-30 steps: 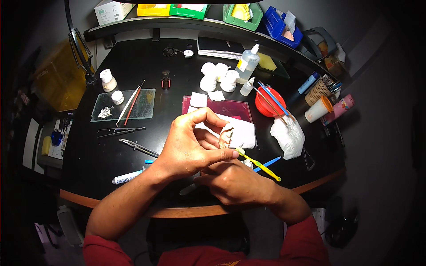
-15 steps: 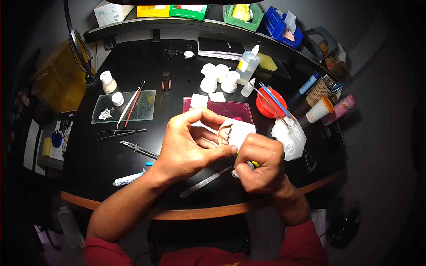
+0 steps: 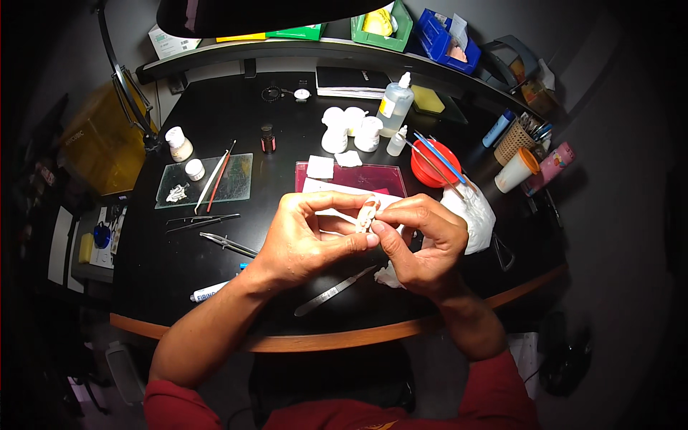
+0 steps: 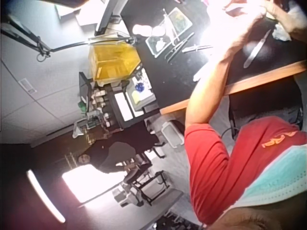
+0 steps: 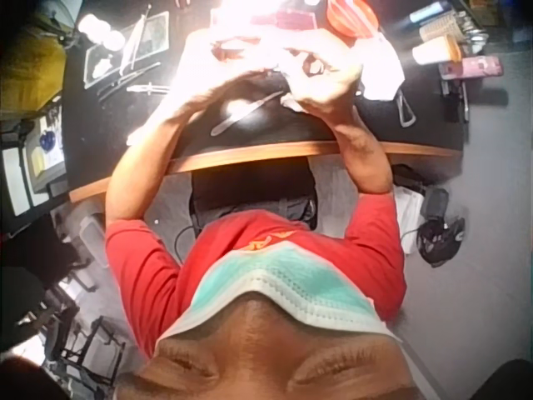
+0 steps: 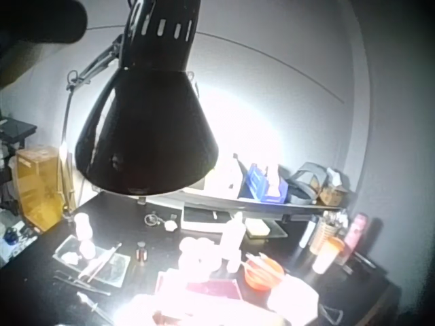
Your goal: Applying material and fine adjustments to a dental bridge using a brush and specialized dental tools.
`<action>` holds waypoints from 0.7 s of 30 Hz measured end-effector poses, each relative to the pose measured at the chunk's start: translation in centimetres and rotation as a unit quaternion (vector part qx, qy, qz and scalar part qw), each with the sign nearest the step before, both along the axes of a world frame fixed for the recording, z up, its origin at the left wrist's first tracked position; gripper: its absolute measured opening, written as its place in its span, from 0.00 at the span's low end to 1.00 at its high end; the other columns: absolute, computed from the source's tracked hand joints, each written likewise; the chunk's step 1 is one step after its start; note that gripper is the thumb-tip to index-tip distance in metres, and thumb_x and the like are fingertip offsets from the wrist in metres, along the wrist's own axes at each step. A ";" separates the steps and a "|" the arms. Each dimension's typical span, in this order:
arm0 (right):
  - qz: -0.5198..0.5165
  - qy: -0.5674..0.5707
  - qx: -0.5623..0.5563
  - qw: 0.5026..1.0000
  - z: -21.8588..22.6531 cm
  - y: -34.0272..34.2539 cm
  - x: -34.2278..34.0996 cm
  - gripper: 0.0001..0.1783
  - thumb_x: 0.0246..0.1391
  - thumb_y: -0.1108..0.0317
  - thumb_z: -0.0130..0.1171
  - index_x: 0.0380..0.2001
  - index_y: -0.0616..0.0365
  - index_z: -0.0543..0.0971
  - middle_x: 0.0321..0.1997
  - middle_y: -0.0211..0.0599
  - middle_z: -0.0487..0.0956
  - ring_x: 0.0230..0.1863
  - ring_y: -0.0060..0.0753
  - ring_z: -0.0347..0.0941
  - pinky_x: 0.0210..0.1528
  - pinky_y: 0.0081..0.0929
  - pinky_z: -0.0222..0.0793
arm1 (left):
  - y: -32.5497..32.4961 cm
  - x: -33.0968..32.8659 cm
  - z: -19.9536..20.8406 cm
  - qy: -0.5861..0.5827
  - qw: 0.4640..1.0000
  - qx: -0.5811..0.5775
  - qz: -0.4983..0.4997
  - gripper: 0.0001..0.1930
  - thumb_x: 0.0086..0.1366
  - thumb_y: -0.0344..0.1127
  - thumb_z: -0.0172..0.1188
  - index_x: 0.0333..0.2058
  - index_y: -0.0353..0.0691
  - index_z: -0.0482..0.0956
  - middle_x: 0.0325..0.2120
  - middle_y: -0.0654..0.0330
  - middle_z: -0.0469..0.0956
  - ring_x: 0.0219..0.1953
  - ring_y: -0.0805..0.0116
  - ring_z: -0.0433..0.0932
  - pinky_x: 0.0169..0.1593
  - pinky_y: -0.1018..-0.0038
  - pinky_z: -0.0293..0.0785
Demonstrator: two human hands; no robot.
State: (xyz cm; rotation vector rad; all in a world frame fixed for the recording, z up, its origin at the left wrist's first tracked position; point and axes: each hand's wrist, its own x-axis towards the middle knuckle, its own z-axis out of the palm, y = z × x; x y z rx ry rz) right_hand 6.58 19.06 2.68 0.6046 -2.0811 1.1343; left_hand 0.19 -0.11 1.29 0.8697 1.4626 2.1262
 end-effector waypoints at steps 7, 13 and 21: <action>0.003 0.008 -0.010 1.000 0.0 -0.2 -0.1 0.06 0.51 0.78 0.68 0.34 0.59 0.85 0.31 0.36 0.83 0.26 0.18 0.78 0.18 0.15 0.63 | -0.3 0.1 0.4 -0.026 1.000 -0.003 -0.018 0.25 0.58 0.25 0.74 0.53 0.26 0.79 0.45 0.50 0.83 0.42 0.68 0.85 0.48 0.76 0.82; -0.008 -0.011 0.008 1.000 0.2 -0.2 0.0 0.07 0.50 0.79 0.68 0.34 0.60 0.85 0.33 0.37 0.84 0.26 0.19 0.78 0.19 0.15 0.64 | 0.0 -0.1 0.0 -0.014 1.000 -0.007 0.006 0.25 0.56 0.21 0.73 0.52 0.27 0.76 0.46 0.51 0.80 0.43 0.67 0.84 0.47 0.75 0.83; -0.003 -0.007 0.016 1.000 0.1 -0.2 -0.3 0.08 0.51 0.80 0.67 0.36 0.59 0.86 0.34 0.37 0.85 0.26 0.18 0.78 0.19 0.16 0.65 | 0.0 -0.5 -0.4 -0.027 1.000 -0.014 0.001 0.29 0.58 0.21 0.71 0.58 0.28 0.73 0.46 0.50 0.80 0.44 0.66 0.84 0.48 0.74 0.84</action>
